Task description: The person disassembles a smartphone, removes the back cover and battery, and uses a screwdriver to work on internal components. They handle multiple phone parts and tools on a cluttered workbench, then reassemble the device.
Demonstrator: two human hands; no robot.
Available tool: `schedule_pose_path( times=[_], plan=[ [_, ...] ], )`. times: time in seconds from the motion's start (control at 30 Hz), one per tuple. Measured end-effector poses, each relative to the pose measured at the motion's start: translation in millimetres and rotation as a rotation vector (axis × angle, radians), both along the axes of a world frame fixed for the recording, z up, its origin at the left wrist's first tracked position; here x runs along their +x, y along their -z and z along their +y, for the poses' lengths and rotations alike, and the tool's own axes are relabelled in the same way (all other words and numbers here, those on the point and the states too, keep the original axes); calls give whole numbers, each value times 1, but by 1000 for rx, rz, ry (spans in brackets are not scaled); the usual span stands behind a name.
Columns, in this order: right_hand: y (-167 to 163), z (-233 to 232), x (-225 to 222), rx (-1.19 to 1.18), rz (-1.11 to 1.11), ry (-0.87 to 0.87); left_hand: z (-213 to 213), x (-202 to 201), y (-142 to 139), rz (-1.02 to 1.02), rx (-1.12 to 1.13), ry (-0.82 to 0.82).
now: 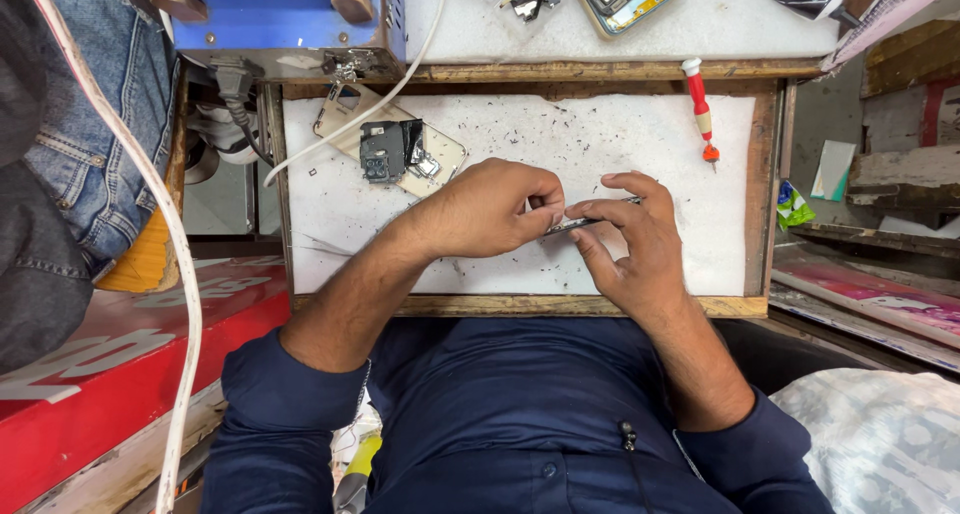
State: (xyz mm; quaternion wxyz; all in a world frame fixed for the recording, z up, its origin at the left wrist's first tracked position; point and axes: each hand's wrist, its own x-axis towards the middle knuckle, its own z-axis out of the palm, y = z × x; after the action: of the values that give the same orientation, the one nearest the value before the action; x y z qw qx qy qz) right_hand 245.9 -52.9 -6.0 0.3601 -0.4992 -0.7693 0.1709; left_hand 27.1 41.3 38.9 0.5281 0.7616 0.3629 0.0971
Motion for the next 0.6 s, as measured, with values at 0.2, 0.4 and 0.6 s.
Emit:
schedule_pose_path(
  times=[0.2,0.4,0.6],
  plan=[
    [0,0,0,4,8,11,2,2,-2,33,-5,-30],
    [-1,-1,0,-5,6,16,1,10,-11,154,42,-28],
    [2,0,0,0,18,26,-2,17,-16,230,130,-18]
  ],
)
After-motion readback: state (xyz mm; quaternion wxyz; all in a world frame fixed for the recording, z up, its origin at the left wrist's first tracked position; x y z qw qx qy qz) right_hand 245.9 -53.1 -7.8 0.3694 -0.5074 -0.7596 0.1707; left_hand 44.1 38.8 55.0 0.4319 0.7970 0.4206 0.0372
